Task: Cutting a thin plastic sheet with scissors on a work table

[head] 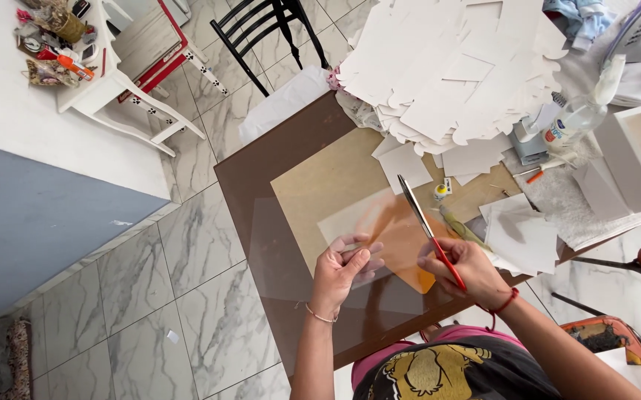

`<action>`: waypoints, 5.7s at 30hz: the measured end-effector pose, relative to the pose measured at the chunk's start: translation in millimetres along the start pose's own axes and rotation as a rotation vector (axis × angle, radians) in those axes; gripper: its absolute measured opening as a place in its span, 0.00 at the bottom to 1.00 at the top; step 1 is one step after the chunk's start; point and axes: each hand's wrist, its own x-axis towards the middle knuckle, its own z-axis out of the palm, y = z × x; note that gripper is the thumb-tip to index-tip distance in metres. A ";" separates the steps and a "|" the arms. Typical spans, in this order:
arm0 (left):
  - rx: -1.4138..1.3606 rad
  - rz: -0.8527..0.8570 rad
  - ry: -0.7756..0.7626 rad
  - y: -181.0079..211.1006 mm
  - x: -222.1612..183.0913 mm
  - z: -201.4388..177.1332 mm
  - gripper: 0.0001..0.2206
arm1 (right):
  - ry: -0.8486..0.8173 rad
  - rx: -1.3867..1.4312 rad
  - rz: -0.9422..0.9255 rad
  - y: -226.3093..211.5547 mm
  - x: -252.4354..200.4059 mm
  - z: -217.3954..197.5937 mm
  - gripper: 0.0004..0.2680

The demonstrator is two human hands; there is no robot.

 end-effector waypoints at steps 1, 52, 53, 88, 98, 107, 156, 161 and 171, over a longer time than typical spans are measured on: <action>-0.001 0.000 0.003 -1.7 4.2 -1.1 0.14 | -0.003 -0.001 0.001 -6.9 1.0 3.7 0.05; -0.887 -0.422 0.904 -202.9 -6.6 -143.0 0.15 | 0.635 -0.588 -0.257 101.2 -7.0 -194.5 0.12; -0.872 -0.448 0.912 -207.0 -0.2 -143.8 0.18 | 0.720 -0.517 -0.124 92.3 -4.6 -182.5 0.13; -0.382 0.401 0.563 -42.5 7.5 -114.6 0.06 | 0.623 -0.200 -0.048 67.6 -41.5 7.7 0.06; -0.291 0.025 0.822 -98.2 46.2 -177.8 0.10 | 0.431 -0.275 0.129 97.2 -4.5 53.3 0.06; -0.672 -0.042 0.604 -161.9 11.8 -195.9 0.21 | 0.415 -0.100 0.098 176.1 19.2 94.6 0.05; -0.252 -0.251 0.348 -204.6 -39.4 -164.3 0.17 | 0.037 -1.066 0.217 172.0 38.8 34.5 0.12; -0.198 -0.252 0.330 -201.4 -41.6 -174.4 0.16 | -0.119 -1.356 0.179 179.6 65.9 28.1 0.10; -0.226 -0.156 0.387 -238.1 -44.7 -170.5 0.24 | -0.107 -1.057 0.153 189.6 78.3 71.7 0.09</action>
